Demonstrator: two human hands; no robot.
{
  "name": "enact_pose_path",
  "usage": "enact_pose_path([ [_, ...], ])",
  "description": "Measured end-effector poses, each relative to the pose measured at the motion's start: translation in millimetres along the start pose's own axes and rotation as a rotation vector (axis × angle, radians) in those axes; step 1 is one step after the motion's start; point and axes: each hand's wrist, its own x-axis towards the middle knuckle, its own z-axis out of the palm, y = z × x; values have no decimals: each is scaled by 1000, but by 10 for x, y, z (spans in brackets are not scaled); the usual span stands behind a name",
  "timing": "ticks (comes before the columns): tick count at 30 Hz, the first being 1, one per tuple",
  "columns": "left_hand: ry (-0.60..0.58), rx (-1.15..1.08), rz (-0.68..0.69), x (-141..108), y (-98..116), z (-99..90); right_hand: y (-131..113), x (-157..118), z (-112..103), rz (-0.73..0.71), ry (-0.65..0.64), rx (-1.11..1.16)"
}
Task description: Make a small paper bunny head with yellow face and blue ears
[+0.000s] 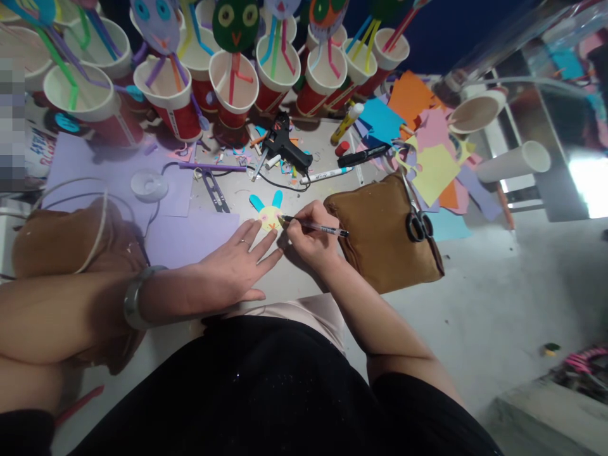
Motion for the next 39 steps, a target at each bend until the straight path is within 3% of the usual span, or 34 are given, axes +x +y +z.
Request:
enact_pose_path([
  [8, 32, 11, 4, -10, -5, 30, 8, 4, -7, 0, -17, -13],
  [27, -24, 5, -4, 5, -5, -3, 48, -26, -6, 16, -2, -30],
  [34, -75, -38, -12, 11, -6, -22, 145, -75, 13, 36, 134, 169],
  [39, 20, -23, -8, -7, -4, 50, 57, -58, 31, 42, 37, 168],
])
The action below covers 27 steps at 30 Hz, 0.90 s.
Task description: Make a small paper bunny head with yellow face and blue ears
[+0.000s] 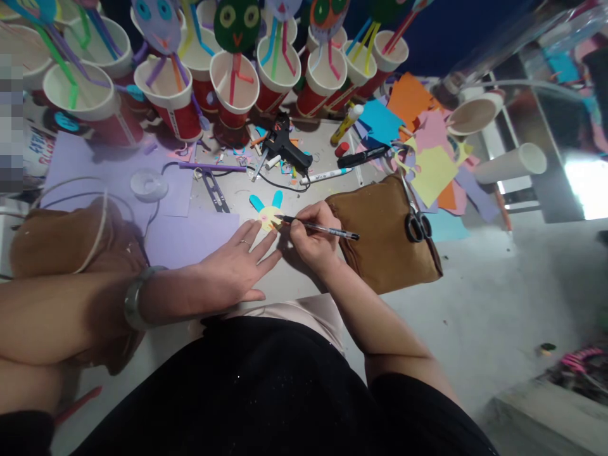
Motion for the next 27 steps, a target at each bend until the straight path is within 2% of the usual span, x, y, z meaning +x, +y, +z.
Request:
enact_pose_path([
  [5, 62, 17, 21, -11, -11, 70, -99, 3, -17, -7, -169, -115],
  [8, 71, 36, 20, -9, -10, 63, -127, 9, -28, -2, -219, -154],
  [15, 35, 30, 18, 1, -5, 14, -161, 33, -4, -48, -212, -167],
  [27, 25, 23, 21, 1, -10, 4, -199, 51, -12, -33, -238, -207],
])
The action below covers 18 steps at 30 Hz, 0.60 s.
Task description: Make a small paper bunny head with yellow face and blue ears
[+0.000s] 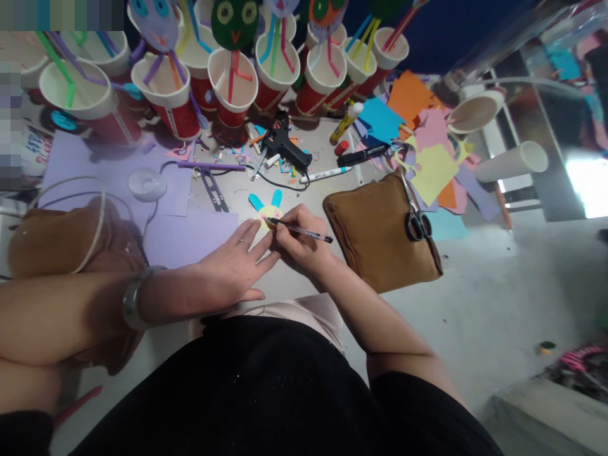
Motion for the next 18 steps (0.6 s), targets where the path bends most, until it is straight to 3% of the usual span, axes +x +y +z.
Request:
enact_pose_path([
  [13, 17, -11, 3, -6, 0, 1, 12, 1, 0, -9, -22, 63],
  [15, 1, -25, -2, -5, 0, -4, 60, -22, 26, -10, 39, 101],
  [18, -30, -41, -21, -7, 0, -19, 144, -38, 80, 16, 252, 212],
])
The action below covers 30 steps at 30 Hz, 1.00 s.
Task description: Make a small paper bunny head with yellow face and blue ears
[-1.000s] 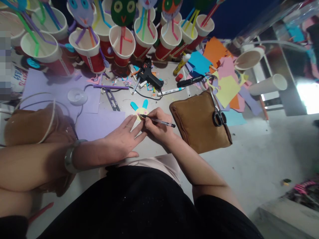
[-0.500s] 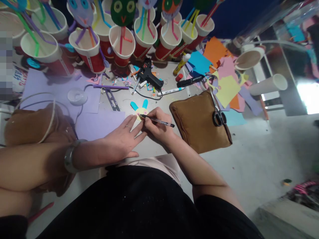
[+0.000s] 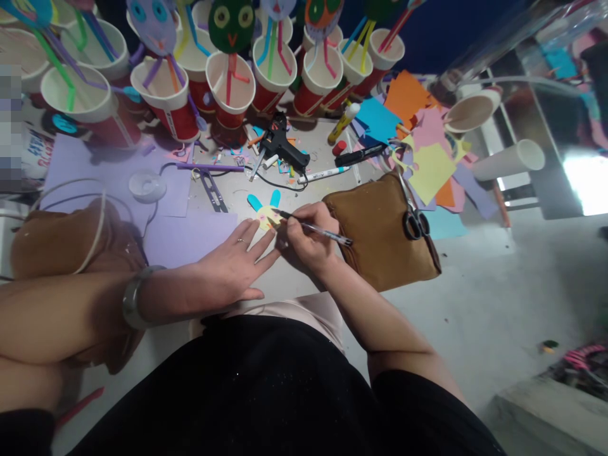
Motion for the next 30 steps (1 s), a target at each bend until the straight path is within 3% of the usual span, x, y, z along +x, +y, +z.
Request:
enact_pose_path([
  [3, -13, 6, -2, -6, -3, -29, 51, 25, 31, 81, 211, 101],
  [6, -31, 12, -2, -5, -8, -65, 65, 78, 42, 145, 296, 151],
  [11, -77, -7, -15, 12, -20, -102, 112, 123, 31, 203, 319, 194],
  [21, -73, 14, -6, 13, -21, -111, 158, 124, 14, 172, 318, 194],
  [30, -111, 10, -10, 19, -7, -146, 145, 86, -13, 203, 219, 149],
])
